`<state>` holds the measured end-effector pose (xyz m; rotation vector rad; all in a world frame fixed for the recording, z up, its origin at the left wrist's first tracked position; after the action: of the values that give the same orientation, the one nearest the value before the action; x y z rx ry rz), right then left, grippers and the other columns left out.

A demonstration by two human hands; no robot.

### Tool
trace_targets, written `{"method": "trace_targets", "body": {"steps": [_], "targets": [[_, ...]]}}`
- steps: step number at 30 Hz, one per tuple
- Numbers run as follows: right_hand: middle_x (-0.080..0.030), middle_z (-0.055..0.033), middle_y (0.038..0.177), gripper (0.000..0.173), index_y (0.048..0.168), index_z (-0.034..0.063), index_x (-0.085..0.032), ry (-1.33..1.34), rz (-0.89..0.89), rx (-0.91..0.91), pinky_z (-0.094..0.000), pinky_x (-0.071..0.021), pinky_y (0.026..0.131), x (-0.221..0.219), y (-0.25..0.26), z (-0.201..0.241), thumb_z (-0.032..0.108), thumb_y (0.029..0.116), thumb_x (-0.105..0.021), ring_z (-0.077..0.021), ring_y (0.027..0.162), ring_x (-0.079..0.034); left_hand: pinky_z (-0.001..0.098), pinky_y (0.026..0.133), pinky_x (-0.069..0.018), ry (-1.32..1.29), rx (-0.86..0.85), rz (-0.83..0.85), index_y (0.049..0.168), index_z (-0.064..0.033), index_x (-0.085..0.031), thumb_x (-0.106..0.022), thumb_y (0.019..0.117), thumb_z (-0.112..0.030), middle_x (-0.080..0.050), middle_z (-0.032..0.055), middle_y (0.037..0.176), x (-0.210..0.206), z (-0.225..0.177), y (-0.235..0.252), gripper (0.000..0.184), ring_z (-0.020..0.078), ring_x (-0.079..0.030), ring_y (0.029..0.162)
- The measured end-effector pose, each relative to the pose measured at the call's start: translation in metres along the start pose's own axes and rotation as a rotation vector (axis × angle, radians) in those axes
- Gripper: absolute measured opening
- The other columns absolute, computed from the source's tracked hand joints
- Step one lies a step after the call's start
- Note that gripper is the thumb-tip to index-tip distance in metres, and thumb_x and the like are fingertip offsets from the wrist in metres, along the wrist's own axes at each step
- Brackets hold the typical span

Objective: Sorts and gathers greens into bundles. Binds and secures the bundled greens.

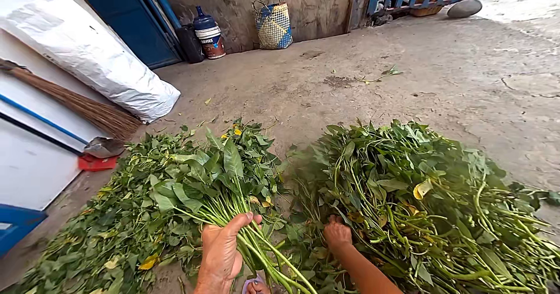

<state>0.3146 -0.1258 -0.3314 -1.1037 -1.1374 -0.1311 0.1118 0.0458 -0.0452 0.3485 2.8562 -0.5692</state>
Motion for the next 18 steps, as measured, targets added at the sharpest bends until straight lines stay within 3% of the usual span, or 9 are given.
{"method": "trace_targets", "body": {"steps": [4, 7, 9, 10, 11, 12, 13, 15, 18], "targets": [[-0.061, -0.0202, 0.138, 0.037, 0.134, 0.0005, -0.059, 0.170, -0.187, 0.097, -0.0569, -0.0450, 0.107, 0.034, -0.021, -0.001, 0.010, 0.1012, -0.046, -0.0393, 0.138, -0.050, 0.0484, 0.060, -0.0646, 0.009, 0.007, 0.018, 0.112, 0.0127, -0.052, -0.066, 0.0813, 0.018, -0.070, 0.0281, 0.082, -0.002, 0.003, 0.004, 0.034, 0.0378, -0.073, 0.068], [-0.062, -0.0211, 0.135, 0.042, 0.140, -0.0009, -0.054, 0.609, -0.209, 0.096, -0.0505, -0.0470, 0.108, 0.053, -0.041, -0.008, 0.020, 0.1067, -0.039, -0.0350, 0.130, -0.058, 0.0472, 0.059, -0.0645, 0.024, 0.014, 0.014, 0.113, 0.0134, -0.054, -0.067, 0.0824, 0.017, -0.070, 0.0286, 0.085, -0.003, 0.004, 0.005, 0.033, 0.0373, -0.073, 0.068], [-0.067, -0.0222, 0.120, 0.042, 0.135, -0.0010, -0.057, 1.021, -0.156, 0.025, -0.0493, -0.0529, 0.096, 0.044, -0.034, -0.022, 0.022, 0.1099, -0.034, -0.0328, 0.111, -0.067, 0.0452, 0.058, -0.0641, 0.025, 0.008, 0.020, 0.114, 0.0132, -0.054, -0.066, 0.0822, 0.019, -0.071, 0.0283, 0.091, -0.005, 0.005, 0.005, 0.034, 0.0360, -0.073, 0.068], [-0.064, -0.0186, 0.100, 0.042, 0.129, -0.0016, -0.061, 1.267, -0.145, -0.007, -0.0448, -0.0538, 0.078, 0.037, -0.031, -0.027, 0.025, 0.1112, -0.033, -0.0280, 0.086, -0.064, 0.0448, 0.058, -0.0638, 0.027, -0.001, 0.027, 0.115, 0.0134, -0.055, -0.064, 0.0821, 0.019, -0.071, 0.0282, 0.094, -0.006, 0.006, 0.005, 0.034, 0.0357, -0.072, 0.069], [-0.053, -0.0097, 0.078, 0.043, 0.121, -0.0008, -0.063, 1.493, -0.123, -0.028, -0.0373, -0.0488, 0.060, 0.035, -0.032, -0.028, 0.029, 0.1131, -0.034, -0.0203, 0.063, -0.052, 0.0447, 0.058, -0.0638, 0.029, -0.010, 0.030, 0.114, 0.0135, -0.055, -0.063, 0.0824, 0.020, -0.071, 0.0279, 0.095, -0.007, 0.007, 0.005, 0.034, 0.0357, -0.072, 0.069], [-0.045, -0.0028, 0.067, 0.042, 0.117, 0.0003, -0.064, 1.688, -0.093, -0.021, -0.0325, -0.0443, 0.051, 0.038, -0.036, -0.026, 0.030, 0.1134, -0.035, -0.0151, 0.052, -0.044, 0.0443, 0.058, -0.0637, 0.033, -0.015, 0.020, 0.114, 0.0137, -0.055, -0.063, 0.0830, 0.020, -0.071, 0.0278, 0.094, -0.007, 0.007, 0.006, 0.032, 0.0359, -0.072, 0.068], [-0.042, 0.0010, 0.063, 0.039, 0.115, 0.0011, -0.064, 1.836, -0.077, 0.023, -0.0301, -0.0420, 0.048, 0.046, -0.045, -0.024, 0.028, 0.1132, -0.036, -0.0121, 0.049, -0.041, 0.0436, 0.057, -0.0636, 0.040, -0.018, 0.001, 0.113, 0.0138, -0.055, -0.063, 0.0836, 0.020, -0.072, 0.0274, 0.092, -0.006, 0.008, 0.007, 0.031, 0.0355, -0.072, 0.067], [-0.052, 0.0005, 0.068, 0.034, 0.121, 0.0022, -0.064, 1.960, -0.086, 0.187, -0.0290, -0.0470, 0.054, 0.067, -0.069, -0.021, 0.022, 0.1119, -0.038, -0.0113, 0.056, -0.050, 0.0421, 0.057, -0.0636, 0.049, -0.010, -0.046, 0.111, 0.0137, -0.056, -0.064, 0.0849, 0.019, -0.072, 0.0258, 0.089, -0.003, 0.009, 0.007, 0.028, 0.0338, -0.072, 0.066], [-0.067, -0.0070, 0.092, 0.033, 0.130, 0.0019, -0.064, 1.918, -0.106, 0.445, -0.0301, -0.0520, 0.071, 0.093, -0.108, -0.015, 0.018, 0.1081, -0.045, -0.0149, 0.078, -0.062, 0.0404, 0.056, -0.0629, 0.057, 0.008, -0.112, 0.111, 0.0127, -0.056, -0.066, 0.0852, 0.017, -0.072, 0.0241, 0.087, 0.003, 0.011, 0.009, 0.028, 0.0312, -0.072, 0.064]]}}
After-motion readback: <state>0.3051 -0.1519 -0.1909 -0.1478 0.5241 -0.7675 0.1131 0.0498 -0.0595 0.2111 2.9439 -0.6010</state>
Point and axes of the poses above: each hand's wrist, its own y-axis towards the middle knuckle, its own x-axis out of the back of the hand, z = x × y, the point moved 8 cm from there along y, towards the middle knuckle
